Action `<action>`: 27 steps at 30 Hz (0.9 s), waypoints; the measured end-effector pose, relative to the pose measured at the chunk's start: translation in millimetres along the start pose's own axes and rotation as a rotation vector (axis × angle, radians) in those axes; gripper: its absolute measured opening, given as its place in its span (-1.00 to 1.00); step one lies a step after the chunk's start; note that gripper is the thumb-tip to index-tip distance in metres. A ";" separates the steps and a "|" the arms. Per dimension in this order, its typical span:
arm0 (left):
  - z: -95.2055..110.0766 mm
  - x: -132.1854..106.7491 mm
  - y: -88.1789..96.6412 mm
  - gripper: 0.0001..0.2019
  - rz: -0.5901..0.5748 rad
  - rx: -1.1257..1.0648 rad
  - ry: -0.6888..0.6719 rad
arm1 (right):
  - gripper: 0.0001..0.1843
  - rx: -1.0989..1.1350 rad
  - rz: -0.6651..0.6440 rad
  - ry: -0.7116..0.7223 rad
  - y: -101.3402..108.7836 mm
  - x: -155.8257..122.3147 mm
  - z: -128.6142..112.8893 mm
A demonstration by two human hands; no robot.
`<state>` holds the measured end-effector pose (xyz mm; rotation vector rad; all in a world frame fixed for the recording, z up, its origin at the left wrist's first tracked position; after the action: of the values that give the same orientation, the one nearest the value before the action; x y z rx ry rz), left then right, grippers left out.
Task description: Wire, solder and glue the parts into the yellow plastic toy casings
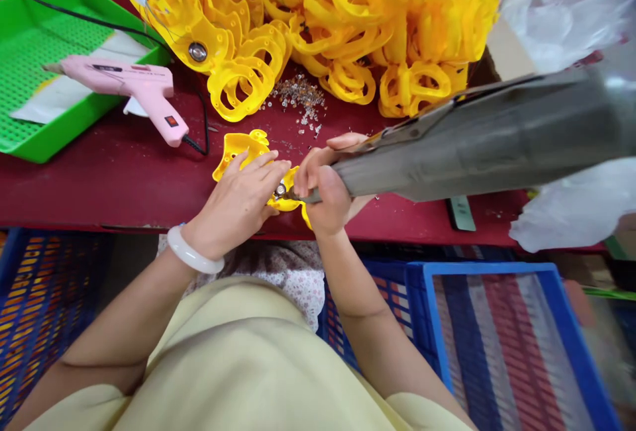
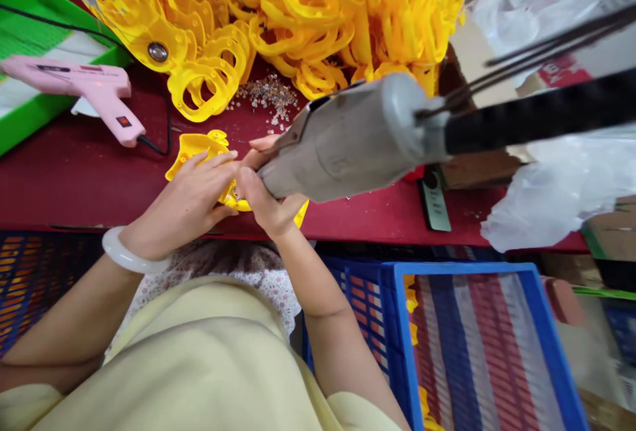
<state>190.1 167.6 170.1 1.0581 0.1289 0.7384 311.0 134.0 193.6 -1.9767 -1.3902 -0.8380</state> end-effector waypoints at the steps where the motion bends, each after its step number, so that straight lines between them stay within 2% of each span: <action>1: -1.3 1.5 0.0 -0.43 -0.006 0.002 -0.013 | -0.76 0.011 0.012 0.005 -0.6 -0.1 -1.2; 4: -6.6 5.6 0.7 -0.41 -0.053 0.042 -0.066 | -0.74 0.040 0.084 -0.006 2.1 6.7 -13.9; 6: -9.3 5.7 3.0 -0.54 -0.098 0.086 -0.148 | -0.78 0.077 0.162 0.053 11.0 15.3 -31.1; 8: -10.2 2.0 7.5 -0.74 -0.137 0.129 -0.243 | -0.79 0.074 0.248 0.148 26.5 21.4 -49.7; 9: -10.2 -1.3 10.6 -0.78 -0.145 0.151 -0.275 | -0.80 0.022 0.311 0.159 36.8 22.0 -56.7; 11: -8.9 -9.8 17.9 -0.70 -0.132 0.176 -0.287 | -0.84 -0.127 0.457 0.133 59.5 17.1 -65.3; 13: -6.5 -19.8 26.3 -0.67 -0.041 0.153 -0.239 | -0.85 -0.292 0.557 0.072 80.7 6.5 -68.0; 14: -5.8 -24.6 30.6 -0.68 0.040 0.123 -0.183 | -0.82 -0.364 0.593 0.035 89.9 0.1 -67.8; 16: -7.2 -33.5 38.0 -0.73 0.254 0.065 -0.005 | -0.76 -0.477 0.651 -0.010 105.4 -12.6 -67.2; 18: -10.6 -39.9 39.3 -0.76 0.387 0.062 0.181 | -0.70 -0.553 0.678 0.005 116.6 -22.9 -69.2; 20: -13.1 -41.7 34.9 -0.75 0.392 0.095 0.286 | -0.64 -0.612 0.665 0.072 124.3 -30.0 -75.9; 22: -14.5 -40.1 28.9 -0.73 0.352 0.127 0.322 | -0.61 -0.704 0.581 0.084 129.7 -34.0 -85.6; 27: -18.0 -36.6 23.3 -0.81 0.373 0.165 0.390 | -0.61 -0.927 0.196 -0.140 137.7 -32.6 -102.8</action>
<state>143.2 165.3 171.4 1.0969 0.3373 1.2874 416.5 -2.9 220.6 -2.8339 -0.9003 -1.4369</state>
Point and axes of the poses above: each hand's wrist, its own x-axis towards the middle knuckle, its own y-axis out of the back of the hand, z = x × y, the point moved 3 cm from there along x, towards the middle knuckle, and after that the axes turned 10 degrees about y, right-handed, at the moved point
